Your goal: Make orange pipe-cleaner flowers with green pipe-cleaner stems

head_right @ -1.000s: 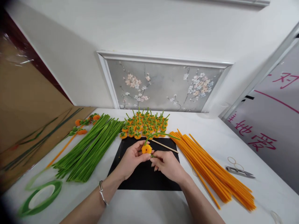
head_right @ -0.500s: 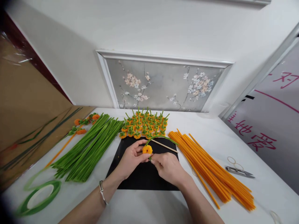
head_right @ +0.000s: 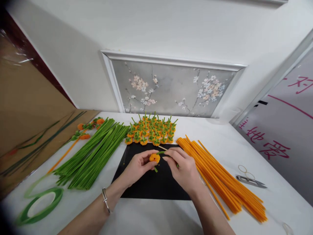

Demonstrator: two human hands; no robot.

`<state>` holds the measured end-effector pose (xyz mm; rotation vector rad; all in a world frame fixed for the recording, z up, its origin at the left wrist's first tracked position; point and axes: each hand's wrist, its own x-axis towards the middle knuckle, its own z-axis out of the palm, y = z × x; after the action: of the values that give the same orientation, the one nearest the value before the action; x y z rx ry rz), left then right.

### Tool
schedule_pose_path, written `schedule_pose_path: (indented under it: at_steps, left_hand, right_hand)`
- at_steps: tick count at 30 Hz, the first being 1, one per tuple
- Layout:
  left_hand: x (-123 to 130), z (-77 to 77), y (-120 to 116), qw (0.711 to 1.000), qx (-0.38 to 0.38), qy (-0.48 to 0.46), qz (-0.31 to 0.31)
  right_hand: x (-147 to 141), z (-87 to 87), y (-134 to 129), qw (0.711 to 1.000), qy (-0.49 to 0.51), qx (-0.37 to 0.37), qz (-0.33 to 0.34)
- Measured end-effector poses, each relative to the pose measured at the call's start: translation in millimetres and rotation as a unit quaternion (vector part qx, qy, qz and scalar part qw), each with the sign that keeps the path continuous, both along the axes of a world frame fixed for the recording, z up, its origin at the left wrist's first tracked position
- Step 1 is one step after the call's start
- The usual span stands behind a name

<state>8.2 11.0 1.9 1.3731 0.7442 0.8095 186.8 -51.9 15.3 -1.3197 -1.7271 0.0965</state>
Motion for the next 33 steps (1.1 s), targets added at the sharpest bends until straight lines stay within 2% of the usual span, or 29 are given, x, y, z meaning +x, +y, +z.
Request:
schedule_pose_path:
  at_steps: [2, 6, 9, 12, 17, 23, 30, 33]
  left_hand:
    - [1, -1.3, -2, 1.0, 0.02, 0.01, -0.001]
    - [3, -1.4, -5, 0.998, 0.049, 0.041, 0.019]
    - [2, -2.9, -5, 0.996, 0.071, 0.046, 0.033]
    - [2, -6.4, -5, 0.996, 0.07, 0.048, 0.019]
    - [3, -9.0, -6, 0.996, 0.065, 0.059, -0.001]
    - [3, -9.6, -3, 0.997, 0.063, 0.047, 0.015]
    - [5, -8.5, -4, 0.999, 0.018, 0.039, 0.013]
    - [5, -3.5, -4, 1.0, -0.015, 0.015, 0.015]
  right_hand:
    - [2, -4.7, 2, 0.999, -0.029, 0.008, -0.02]
    - [3, -12.9, 5, 0.99, -0.124, -0.053, -0.035]
    - [1, -12.7, 5, 0.984, -0.16, -0.063, -0.038]
    - [-2, -11.1, 4, 0.98, -0.187, -0.057, -0.038]
    - [-5, -12.2, 5, 0.979, -0.196, -0.055, -0.021]
    - [3, -11.7, 5, 0.982, -0.168, -0.071, -0.038]
    - [1, -13.4, 6, 0.975, -0.221, -0.012, -0.028]
    - [-4, -13.0, 5, 0.978, -0.202, 0.029, -0.046]
